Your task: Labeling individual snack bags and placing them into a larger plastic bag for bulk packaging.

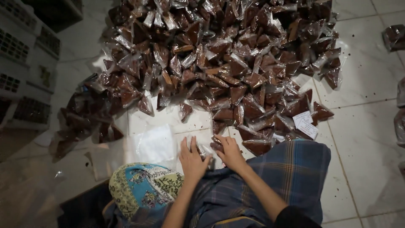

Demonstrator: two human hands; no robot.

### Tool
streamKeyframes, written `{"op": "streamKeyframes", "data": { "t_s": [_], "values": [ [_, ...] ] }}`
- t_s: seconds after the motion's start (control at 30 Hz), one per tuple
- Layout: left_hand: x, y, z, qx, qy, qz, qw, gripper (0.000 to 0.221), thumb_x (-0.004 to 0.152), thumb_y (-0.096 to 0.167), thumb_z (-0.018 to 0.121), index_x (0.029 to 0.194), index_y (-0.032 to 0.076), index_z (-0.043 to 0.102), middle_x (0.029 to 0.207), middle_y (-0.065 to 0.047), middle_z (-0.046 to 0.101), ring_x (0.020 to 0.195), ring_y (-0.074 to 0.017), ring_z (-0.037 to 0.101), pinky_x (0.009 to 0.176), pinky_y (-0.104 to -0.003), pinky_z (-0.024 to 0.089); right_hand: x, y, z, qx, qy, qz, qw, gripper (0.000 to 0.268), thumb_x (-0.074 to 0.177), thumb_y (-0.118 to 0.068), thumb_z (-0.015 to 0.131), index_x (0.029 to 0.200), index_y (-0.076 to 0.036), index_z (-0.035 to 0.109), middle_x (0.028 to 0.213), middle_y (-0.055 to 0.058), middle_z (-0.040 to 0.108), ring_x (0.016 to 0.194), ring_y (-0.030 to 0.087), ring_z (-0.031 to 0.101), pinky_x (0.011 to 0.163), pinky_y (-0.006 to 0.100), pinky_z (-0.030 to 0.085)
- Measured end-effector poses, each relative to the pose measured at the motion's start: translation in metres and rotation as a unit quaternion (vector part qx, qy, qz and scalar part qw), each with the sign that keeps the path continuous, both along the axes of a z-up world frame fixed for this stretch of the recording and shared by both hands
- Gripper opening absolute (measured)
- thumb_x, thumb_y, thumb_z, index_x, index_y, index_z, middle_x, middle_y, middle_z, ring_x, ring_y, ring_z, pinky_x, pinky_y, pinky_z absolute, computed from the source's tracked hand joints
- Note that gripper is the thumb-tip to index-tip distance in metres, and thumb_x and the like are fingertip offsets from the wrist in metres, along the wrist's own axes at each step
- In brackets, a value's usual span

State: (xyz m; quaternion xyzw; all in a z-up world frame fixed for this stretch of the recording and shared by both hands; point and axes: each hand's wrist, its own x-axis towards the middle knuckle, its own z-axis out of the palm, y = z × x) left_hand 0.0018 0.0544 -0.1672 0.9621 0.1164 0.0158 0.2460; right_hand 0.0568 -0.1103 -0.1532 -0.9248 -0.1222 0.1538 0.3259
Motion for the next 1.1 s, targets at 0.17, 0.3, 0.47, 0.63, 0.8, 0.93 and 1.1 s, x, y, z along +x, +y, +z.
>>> {"op": "streamKeyframes", "data": {
  "t_s": [0.17,0.3,0.47,0.63,0.8,0.93,1.1],
  "values": [
    [0.015,0.006,-0.002,-0.026,0.068,-0.030,0.997,0.074,0.090,0.010,0.069,0.155,0.015,0.034,0.162,-0.021,0.020,0.151,-0.0434,0.020,0.115,-0.064,0.023,-0.007,-0.003,-0.010,-0.144,0.027,0.098,0.984,0.043,0.078,-0.022,0.074,0.121,-0.023,0.069,0.119,0.001,0.061,0.115,0.027,0.051,0.094,0.046,0.048],
    [0.015,0.024,0.029,-0.112,0.129,-0.044,0.984,0.073,0.093,0.058,0.064,0.151,0.020,0.043,0.164,-0.023,0.016,0.150,-0.0482,0.020,0.115,-0.066,0.023,-0.013,0.005,-0.028,0.106,0.185,-0.038,0.976,0.043,0.068,-0.021,0.079,0.110,-0.016,0.078,0.094,0.009,0.075,0.096,0.030,0.069,0.083,0.043,0.055],
    [0.011,0.029,0.026,-0.032,0.172,-0.153,0.973,0.095,0.068,0.080,0.070,0.151,0.044,0.039,0.147,-0.012,0.033,0.131,-0.0370,0.042,0.103,-0.052,0.039,-0.004,0.016,-0.016,0.270,0.314,-0.212,0.885,0.062,0.073,-0.022,0.093,0.125,-0.006,0.064,0.105,0.018,0.076,0.095,0.024,0.071,0.080,0.035,0.058],
    [0.012,0.018,0.011,0.045,0.203,-0.169,0.963,0.098,0.073,0.056,0.082,0.155,0.038,0.031,0.154,-0.016,0.027,0.139,-0.0364,0.034,0.109,-0.054,0.032,0.002,0.011,-0.036,0.234,0.229,-0.079,0.941,0.077,0.063,0.004,0.083,0.135,0.001,0.054,0.126,0.025,0.058,0.123,0.043,0.061,0.101,0.052,0.053],
    [0.004,0.013,0.008,0.105,0.102,-0.143,0.979,0.067,0.093,0.003,0.045,0.156,0.020,0.029,0.166,-0.022,0.021,0.152,-0.0368,0.025,0.113,-0.072,0.013,0.001,0.029,-0.022,0.067,0.101,0.011,0.993,0.043,0.080,0.004,0.069,0.121,-0.010,0.067,0.104,0.013,0.073,0.103,0.033,0.072,0.085,0.039,0.060],
    [-0.002,0.016,-0.019,0.172,-0.050,-0.100,0.979,0.049,0.092,0.010,0.053,0.141,0.015,0.051,0.160,-0.022,0.036,0.143,-0.0451,0.036,0.097,-0.067,0.043,0.004,0.039,-0.015,0.099,0.095,0.001,0.991,0.039,0.084,-0.001,0.067,0.123,-0.010,0.067,0.106,0.016,0.073,0.101,0.035,0.071,0.080,0.042,0.059],
    [0.006,0.023,-0.074,0.193,-0.150,-0.033,0.969,0.017,0.096,0.015,0.051,0.104,0.026,0.063,0.119,0.001,0.059,0.114,-0.0226,0.058,0.072,-0.033,0.053,0.006,0.008,-0.020,0.075,0.115,0.046,0.989,0.017,0.087,-0.010,0.069,0.101,-0.016,0.076,0.085,0.009,0.079,0.088,0.031,0.075,0.076,0.041,0.059]
  ]
}}
